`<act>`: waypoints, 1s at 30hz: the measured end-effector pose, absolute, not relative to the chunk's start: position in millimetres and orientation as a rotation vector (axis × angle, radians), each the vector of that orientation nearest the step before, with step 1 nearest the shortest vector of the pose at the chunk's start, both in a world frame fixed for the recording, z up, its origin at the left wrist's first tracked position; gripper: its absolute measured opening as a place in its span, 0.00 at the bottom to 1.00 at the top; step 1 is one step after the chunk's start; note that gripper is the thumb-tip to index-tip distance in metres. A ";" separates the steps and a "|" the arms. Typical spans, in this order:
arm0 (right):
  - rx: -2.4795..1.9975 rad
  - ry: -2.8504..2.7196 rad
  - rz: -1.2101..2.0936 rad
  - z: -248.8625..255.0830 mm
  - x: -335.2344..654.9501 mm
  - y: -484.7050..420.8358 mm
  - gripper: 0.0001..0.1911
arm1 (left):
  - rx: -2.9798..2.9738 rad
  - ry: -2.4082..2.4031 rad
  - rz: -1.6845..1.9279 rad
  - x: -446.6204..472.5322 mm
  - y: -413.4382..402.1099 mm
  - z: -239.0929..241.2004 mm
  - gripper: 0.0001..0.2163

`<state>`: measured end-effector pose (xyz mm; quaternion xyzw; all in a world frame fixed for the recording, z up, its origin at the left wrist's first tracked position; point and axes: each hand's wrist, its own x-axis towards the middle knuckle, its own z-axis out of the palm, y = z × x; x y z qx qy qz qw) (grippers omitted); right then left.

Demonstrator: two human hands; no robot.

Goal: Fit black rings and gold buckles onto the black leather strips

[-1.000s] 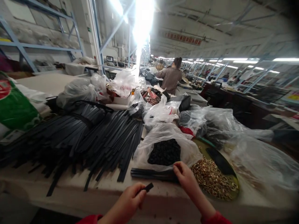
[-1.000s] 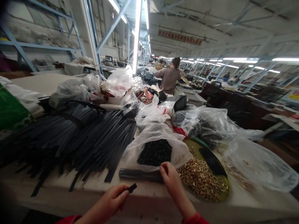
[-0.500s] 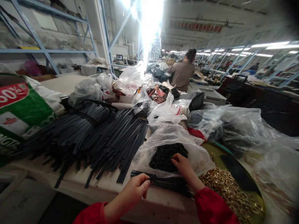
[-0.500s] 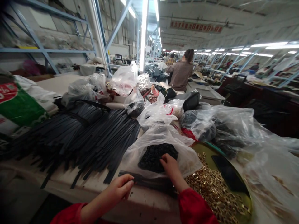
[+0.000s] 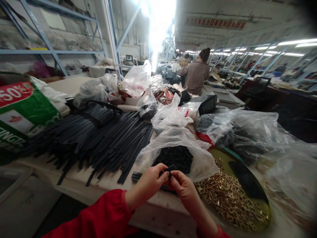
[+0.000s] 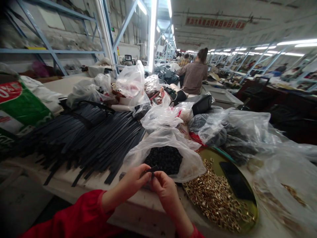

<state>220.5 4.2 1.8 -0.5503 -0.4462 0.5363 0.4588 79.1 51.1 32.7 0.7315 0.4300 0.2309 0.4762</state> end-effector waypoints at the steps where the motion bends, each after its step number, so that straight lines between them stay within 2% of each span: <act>1: -1.372 -1.164 1.279 -1.0 221.7 1.8 0.16 | 1.825 1.067 0.554 81.3 49.5 32.1 0.09; 5: -1.422 -1.265 1.188 -6.5 229.7 -4.1 0.15 | 1.865 1.040 0.491 87.2 48.8 31.2 0.09; 11: -1.385 -1.091 1.255 2.6 233.9 -11.5 0.18 | 1.813 0.975 0.411 78.0 50.6 27.6 0.14; 19: -1.304 -1.287 1.303 -1.4 211.3 -20.3 0.16 | 1.916 0.914 0.235 38.2 38.0 34.1 0.12; 26: -1.253 -1.271 1.506 -7.0 191.2 -13.7 0.23 | 1.894 0.955 0.232 14.9 32.2 38.0 0.11; 28: -1.252 -1.119 1.451 -14.4 183.4 -10.4 0.26 | 1.796 0.990 0.223 14.6 32.9 31.8 0.12; 30: -1.229 -1.064 1.363 -23.6 174.9 -6.2 0.26 | 1.780 1.021 0.262 15.9 35.5 22.7 0.11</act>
